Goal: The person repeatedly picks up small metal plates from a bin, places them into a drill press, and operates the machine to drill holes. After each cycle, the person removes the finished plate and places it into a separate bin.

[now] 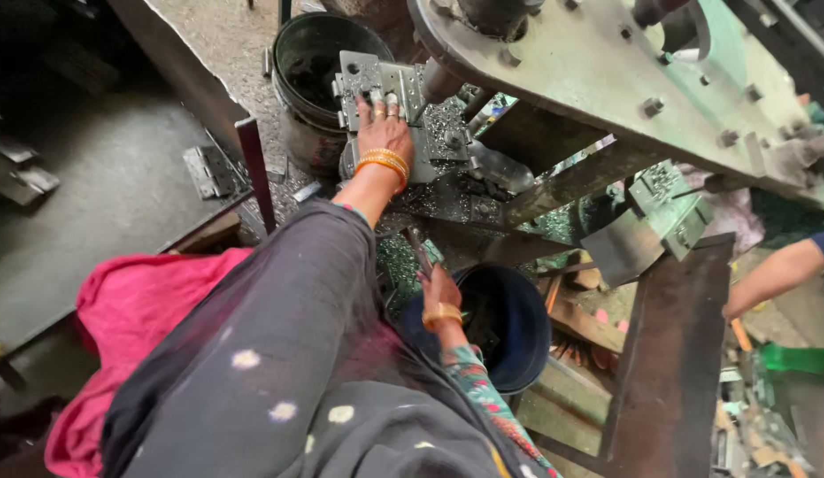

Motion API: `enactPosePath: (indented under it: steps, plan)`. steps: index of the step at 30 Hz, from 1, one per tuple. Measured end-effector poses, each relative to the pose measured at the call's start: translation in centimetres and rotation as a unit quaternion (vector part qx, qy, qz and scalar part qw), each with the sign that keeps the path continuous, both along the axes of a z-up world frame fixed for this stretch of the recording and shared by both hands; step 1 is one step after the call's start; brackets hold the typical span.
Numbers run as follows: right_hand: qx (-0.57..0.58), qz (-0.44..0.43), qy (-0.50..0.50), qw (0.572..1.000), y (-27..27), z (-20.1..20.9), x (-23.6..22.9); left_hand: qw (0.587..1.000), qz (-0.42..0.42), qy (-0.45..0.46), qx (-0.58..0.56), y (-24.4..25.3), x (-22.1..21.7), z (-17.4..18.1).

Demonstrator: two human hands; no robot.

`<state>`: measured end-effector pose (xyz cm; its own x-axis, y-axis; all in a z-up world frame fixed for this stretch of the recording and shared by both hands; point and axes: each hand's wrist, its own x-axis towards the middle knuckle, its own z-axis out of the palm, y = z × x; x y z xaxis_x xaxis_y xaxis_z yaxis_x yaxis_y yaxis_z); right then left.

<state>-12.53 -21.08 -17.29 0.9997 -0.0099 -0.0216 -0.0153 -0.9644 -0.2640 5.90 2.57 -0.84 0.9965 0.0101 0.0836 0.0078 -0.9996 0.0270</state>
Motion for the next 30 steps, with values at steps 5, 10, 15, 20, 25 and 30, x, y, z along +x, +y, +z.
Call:
enactPosePath:
  steps: [5,10,15,20,25,30]
  plan:
    - [-0.053,0.008,-0.072,0.996,0.9,3.2,-1.7,1.0,-0.011,0.002,0.012,0.1,-1.9,0.2]
    - [-0.144,0.061,-0.247,0.956,2.7,11.4,-1.2,0.985,-0.128,-0.114,-0.02,1.6,-8.4,-0.5]
    - [-0.214,0.034,-0.194,0.957,3.9,12.8,0.8,0.945,-0.26,-0.178,-0.088,1.4,-9.7,-0.1]
    - [-0.162,0.044,-0.204,0.964,3.4,12.1,-0.2,0.981,-0.125,-0.151,0.006,-5.0,-4.8,1.7]
    - [-0.19,0.046,-0.199,0.96,4.1,13.9,-0.1,0.994,-0.025,-0.098,-0.052,-4.7,-4.9,1.0]
    - [-0.231,0.011,-0.145,0.962,4.8,14.0,0.1,0.995,-0.079,-0.038,0.036,-1.5,-8.2,-1.4]
